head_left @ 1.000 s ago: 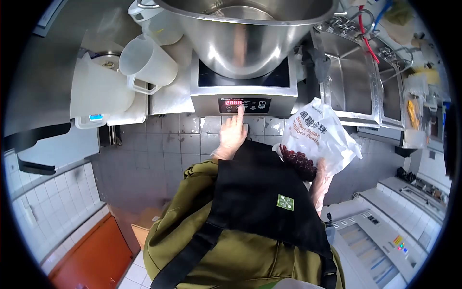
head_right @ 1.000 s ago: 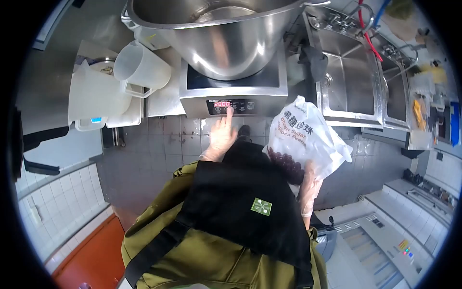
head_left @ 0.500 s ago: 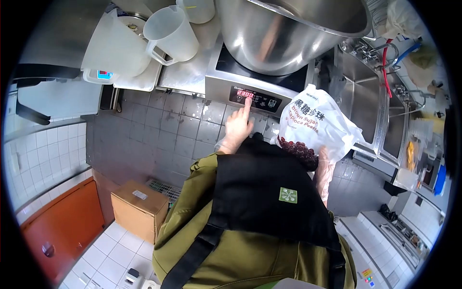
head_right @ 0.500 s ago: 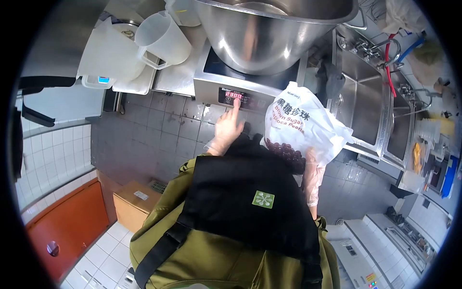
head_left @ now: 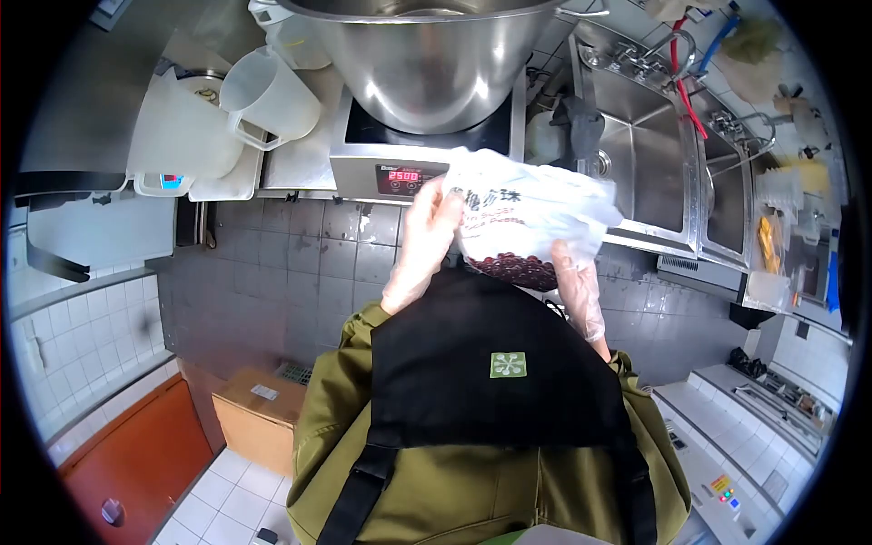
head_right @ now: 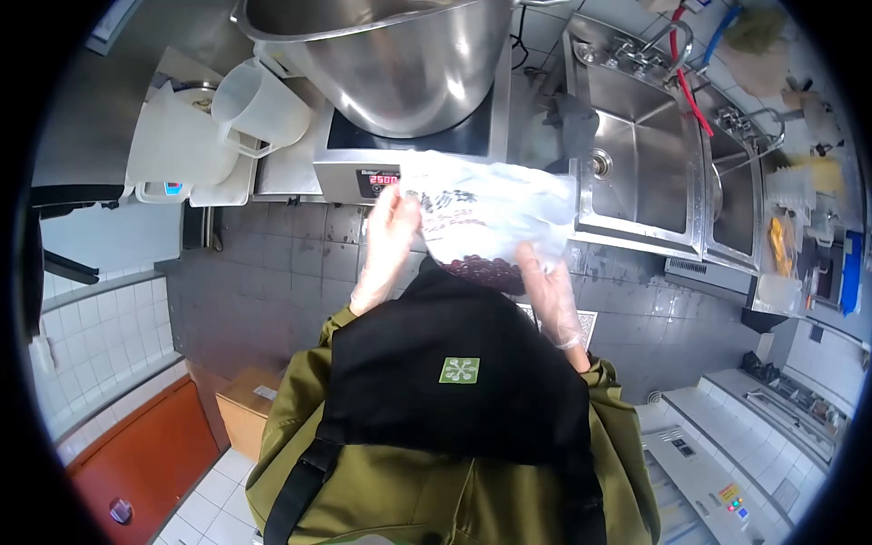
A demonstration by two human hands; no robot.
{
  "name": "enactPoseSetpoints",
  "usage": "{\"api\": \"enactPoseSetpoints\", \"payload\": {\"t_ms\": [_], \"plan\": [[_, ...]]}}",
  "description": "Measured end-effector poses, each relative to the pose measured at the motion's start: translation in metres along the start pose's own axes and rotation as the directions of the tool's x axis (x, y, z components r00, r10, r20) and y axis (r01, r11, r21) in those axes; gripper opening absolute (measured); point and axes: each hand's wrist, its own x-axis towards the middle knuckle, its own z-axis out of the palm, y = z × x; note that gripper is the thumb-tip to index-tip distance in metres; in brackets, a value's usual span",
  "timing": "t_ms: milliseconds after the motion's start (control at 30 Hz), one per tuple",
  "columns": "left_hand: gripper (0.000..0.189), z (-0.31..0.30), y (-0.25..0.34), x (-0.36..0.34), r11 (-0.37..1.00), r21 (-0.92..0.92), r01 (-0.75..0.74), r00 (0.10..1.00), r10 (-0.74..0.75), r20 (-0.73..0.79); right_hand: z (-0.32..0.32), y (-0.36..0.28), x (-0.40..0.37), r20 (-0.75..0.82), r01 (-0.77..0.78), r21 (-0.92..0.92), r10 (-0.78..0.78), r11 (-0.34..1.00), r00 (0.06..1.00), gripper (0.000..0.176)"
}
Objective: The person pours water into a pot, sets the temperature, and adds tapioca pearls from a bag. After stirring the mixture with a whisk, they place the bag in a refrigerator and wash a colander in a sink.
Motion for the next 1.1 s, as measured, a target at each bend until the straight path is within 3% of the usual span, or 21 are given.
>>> {"api": "enactPoseSetpoints", "payload": {"t_ms": [33,67,100,133,233,267,300,333,367,400,433,467,567,600,667,700,767,833,867,1000,1100], "plan": [[0.023,0.006,0.008,0.001,0.998,0.002,0.066,0.996,-0.065,-0.063,-0.002,0.002,0.001,0.036,0.010,0.014,-0.010,1.000,0.999,0.023],[0.019,0.020,0.017,0.000,0.995,-0.080,-0.059,0.988,0.047,-0.145,-0.004,0.006,0.003,0.070,0.021,0.028,-0.023,0.999,0.997,0.024],[0.020,0.023,0.023,0.001,0.974,-0.206,-0.091,0.990,0.066,-0.126,-0.007,0.008,0.004,0.105,0.032,0.040,-0.036,0.999,0.994,0.025],[0.021,0.031,0.031,0.000,0.960,-0.245,-0.133,0.982,0.095,-0.164,-0.011,0.006,0.005,0.143,0.068,-0.059,-0.059,0.996,0.988,0.029],[0.020,0.052,0.067,-0.006,0.932,-0.279,-0.231,0.968,0.190,-0.166,-0.027,0.002,0.006,0.288,0.101,0.028,-0.104,0.995,0.952,0.042],[0.020,0.060,0.088,-0.007,0.937,-0.029,-0.348,0.931,0.342,-0.127,-0.030,0.016,0.013,0.441,-0.076,0.463,-0.155,0.883,0.884,0.047],[0.026,0.059,0.098,-0.005,0.828,0.289,-0.480,0.862,0.506,-0.017,-0.029,0.012,0.020,0.515,-0.009,0.364,-0.193,0.931,0.835,0.048],[0.033,0.057,0.108,-0.003,0.600,0.549,-0.582,0.756,0.648,0.093,-0.024,0.003,0.030,0.590,0.074,0.267,-0.223,0.961,0.776,0.049],[0.041,0.061,0.122,-0.005,0.469,0.601,-0.647,0.686,0.702,0.192,-0.016,-0.006,0.035,0.664,0.171,0.175,-0.244,0.970,0.707,0.051],[0.048,0.065,0.136,-0.006,0.327,0.632,-0.702,0.605,0.743,0.287,-0.002,-0.020,0.030,0.604,0.092,0.270,-0.243,0.959,0.759,0.051],[0.049,0.064,0.138,-0.006,0.346,0.612,-0.711,0.610,0.737,0.291,0.013,-0.032,0.023,0.545,0.016,0.367,-0.229,0.930,0.807,0.053],[0.049,0.063,0.139,0.000,0.366,0.591,-0.719,0.615,0.730,0.297,0.020,-0.040,0.027,0.448,0.047,0.395,-0.237,0.917,0.862,0.046],[0.047,0.066,0.163,0.016,0.501,0.452,-0.738,0.644,0.722,0.252,0.026,-0.064,0.039,0.379,0.139,0.558,-0.401,0.818,0.834,0.049],[0.047,0.072,0.174,0.019,0.665,0.253,-0.703,0.710,0.675,0.199,0.021,-0.083,0.031,0.344,0.129,0.579,-0.385,0.805,0.856,0.054],[0.048,0.079,0.200,0.001,0.854,-0.006,-0.521,0.833,0.509,0.218,0.010,-0.101,0.037,0.394,0.077,0.547,-0.338,0.834,0.855,0.056],[0.051,0.065,0.204,0.003,0.856,0.192,-0.481,0.866,0.428,0.259,0.008,-0.104,0.044,0.402,0.073,0.518,-0.318,0.852,0.859,0.056],[0.060,0.044,0.181,0.011,0.835,0.312,-0.453,0.844,0.290,0.450,0.001,-0.123,0.041,0.402,0.158,0.463,-0.365,0.872,0.840,0.045],[0.064,0.051,0.180,0.004,0.933,0.269,-0.239,0.870,0.082,0.487,-0.003,-0.139,0.039,0.446,0.181,0.398,-0.362,0.899,0.818,0.043],[0.065,0.049,0.181,0.005,0.905,0.350,-0.241,0.872,0.043,0.488,0.007,-0.138,0.039,0.338,0.225,0.425,-0.385,0.877,0.859,0.030],[0.059,0.050,0.178,0.003,0.938,0.249,-0.241,0.912,0.131,0.389,0.013,-0.143,0.046,0.379,0.249,0.423,-0.420,0.871,0.825,0.025],[0.051,0.046,0.175,0.003,0.930,0.246,-0.274,0.942,0.208,0.265,0.015,-0.138,0.057,0.449,0.196,0.453,-0.412,0.870,0.793,0.037]]}}
